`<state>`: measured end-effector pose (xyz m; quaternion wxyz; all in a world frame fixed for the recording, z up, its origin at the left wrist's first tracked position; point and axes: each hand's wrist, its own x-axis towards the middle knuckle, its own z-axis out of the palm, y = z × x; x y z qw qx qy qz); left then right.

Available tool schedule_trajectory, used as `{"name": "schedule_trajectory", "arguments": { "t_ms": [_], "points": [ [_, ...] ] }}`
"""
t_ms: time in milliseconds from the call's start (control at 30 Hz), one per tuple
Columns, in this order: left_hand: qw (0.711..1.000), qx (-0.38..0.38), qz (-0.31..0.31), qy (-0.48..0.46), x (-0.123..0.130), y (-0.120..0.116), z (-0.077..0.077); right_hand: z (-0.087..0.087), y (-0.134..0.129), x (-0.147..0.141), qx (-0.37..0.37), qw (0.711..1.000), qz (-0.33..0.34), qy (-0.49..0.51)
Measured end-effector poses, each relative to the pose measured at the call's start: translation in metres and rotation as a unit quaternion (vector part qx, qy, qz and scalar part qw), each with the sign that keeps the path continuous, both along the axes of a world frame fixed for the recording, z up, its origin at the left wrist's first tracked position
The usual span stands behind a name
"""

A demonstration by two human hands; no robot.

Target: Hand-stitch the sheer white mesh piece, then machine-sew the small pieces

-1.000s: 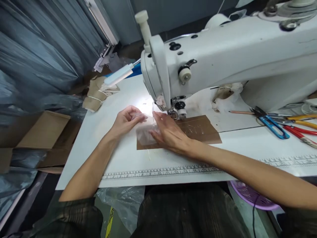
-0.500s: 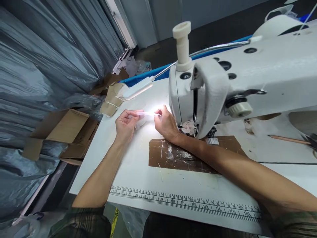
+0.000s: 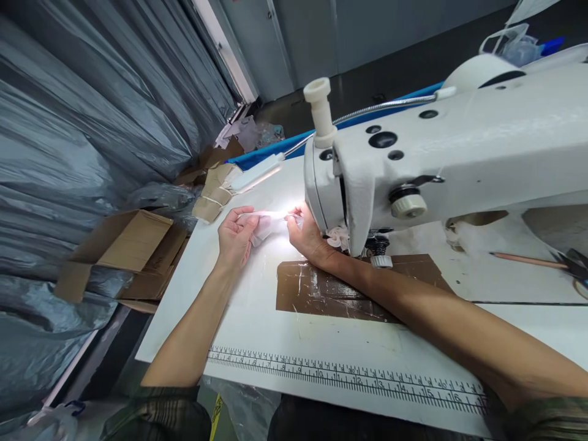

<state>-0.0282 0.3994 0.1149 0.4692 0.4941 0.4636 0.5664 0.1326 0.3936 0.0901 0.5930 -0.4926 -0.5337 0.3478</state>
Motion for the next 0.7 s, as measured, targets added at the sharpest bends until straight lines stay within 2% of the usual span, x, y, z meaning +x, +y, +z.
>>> {"name": "schedule_trajectory", "arguments": {
  "t_ms": [167, 267, 333, 467, 533, 600, 700],
  "points": [
    [1.0, 0.012, 0.002, 0.007, 0.0, -0.002, 0.002, -0.001, -0.002, -0.001, 0.005, 1.0, -0.005, -0.002],
    [0.999, -0.015, -0.007, 0.044, -0.002, -0.006, 0.007, -0.001, -0.004, 0.002, -0.052, 0.998, 0.034, -0.03],
    [0.996, -0.044, -0.012, 0.077, -0.002, -0.01, 0.011, 0.001, -0.007, 0.004, -0.064, 0.994, 0.041, -0.08],
    [0.991, -0.051, 0.008, 0.127, 0.0, -0.019, 0.015, 0.011, -0.023, 0.005, 0.043, 0.982, 0.006, -0.184],
    [0.989, -0.036, 0.016, 0.146, 0.004, -0.025, 0.016, 0.02, -0.038, 0.004, 0.054, 0.979, 0.048, -0.191],
    [0.986, -0.013, 0.018, 0.164, 0.011, -0.032, 0.018, 0.03, -0.054, 0.004, 0.025, 0.976, 0.115, -0.182],
    [0.982, 0.011, -0.027, 0.184, 0.022, -0.047, 0.026, 0.042, -0.077, 0.008, -0.035, 0.968, 0.2, -0.145]
  ]
}}
